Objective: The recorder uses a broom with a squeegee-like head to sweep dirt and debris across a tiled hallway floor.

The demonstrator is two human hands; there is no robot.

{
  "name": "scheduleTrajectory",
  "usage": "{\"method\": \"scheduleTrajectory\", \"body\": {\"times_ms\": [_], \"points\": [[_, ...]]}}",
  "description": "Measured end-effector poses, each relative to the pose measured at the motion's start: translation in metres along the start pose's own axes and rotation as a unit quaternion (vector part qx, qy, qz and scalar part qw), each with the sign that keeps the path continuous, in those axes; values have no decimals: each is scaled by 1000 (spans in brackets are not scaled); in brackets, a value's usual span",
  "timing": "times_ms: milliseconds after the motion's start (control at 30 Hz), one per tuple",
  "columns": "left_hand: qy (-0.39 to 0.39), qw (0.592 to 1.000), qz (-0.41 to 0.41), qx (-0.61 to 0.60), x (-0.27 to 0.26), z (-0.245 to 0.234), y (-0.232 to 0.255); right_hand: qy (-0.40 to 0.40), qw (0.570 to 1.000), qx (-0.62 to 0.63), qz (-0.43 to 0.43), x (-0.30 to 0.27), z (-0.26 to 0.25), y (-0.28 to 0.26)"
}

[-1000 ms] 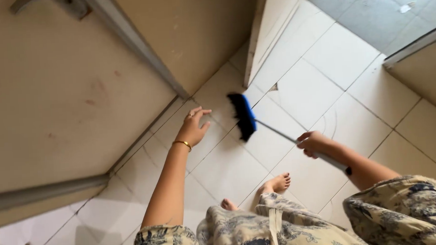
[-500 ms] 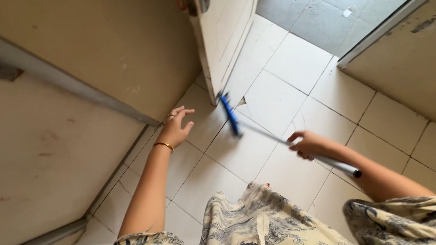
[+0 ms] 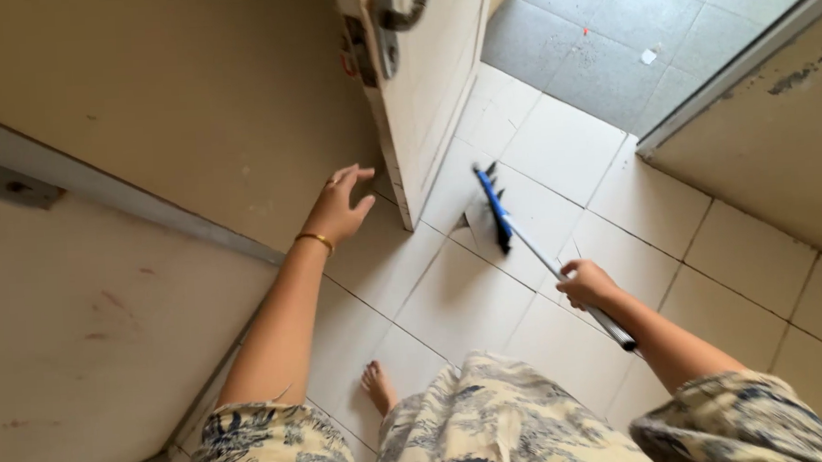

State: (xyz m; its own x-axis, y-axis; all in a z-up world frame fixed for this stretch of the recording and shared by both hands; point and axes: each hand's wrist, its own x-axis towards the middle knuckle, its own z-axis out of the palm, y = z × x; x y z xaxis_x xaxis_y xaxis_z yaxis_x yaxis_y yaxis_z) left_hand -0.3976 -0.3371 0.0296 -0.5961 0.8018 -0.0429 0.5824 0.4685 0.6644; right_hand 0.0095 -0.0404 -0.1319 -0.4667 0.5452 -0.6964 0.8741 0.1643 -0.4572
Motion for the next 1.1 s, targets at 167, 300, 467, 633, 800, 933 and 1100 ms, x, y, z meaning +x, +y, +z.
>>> {"method": "scheduleTrajectory", "body": {"times_ms": [167, 300, 467, 633, 800, 933, 1100], "points": [[93, 988, 79, -96, 76, -33, -4, -3, 1000, 7, 29, -64, -3, -39], [135, 967, 197, -83, 143, -37, -13, -47, 988, 111, 97, -92, 11, -86], [42, 958, 196, -206, 171, -28, 5, -120, 922, 325, 173, -89, 35, -155], [22, 954, 198, -225, 162, -30, 17, -201, 822, 469, 252, -98, 76, -227], [-10, 940, 287, -185, 166, -13, 23, -231, 846, 436, 201, -102, 87, -276], [-34, 932, 346, -104, 153, -19, 47, -223, 864, 405, 200, -96, 83, -294], [-6, 962, 266, 57, 149, -52, 93, -204, 867, 433, 135, -99, 59, -313]]}}
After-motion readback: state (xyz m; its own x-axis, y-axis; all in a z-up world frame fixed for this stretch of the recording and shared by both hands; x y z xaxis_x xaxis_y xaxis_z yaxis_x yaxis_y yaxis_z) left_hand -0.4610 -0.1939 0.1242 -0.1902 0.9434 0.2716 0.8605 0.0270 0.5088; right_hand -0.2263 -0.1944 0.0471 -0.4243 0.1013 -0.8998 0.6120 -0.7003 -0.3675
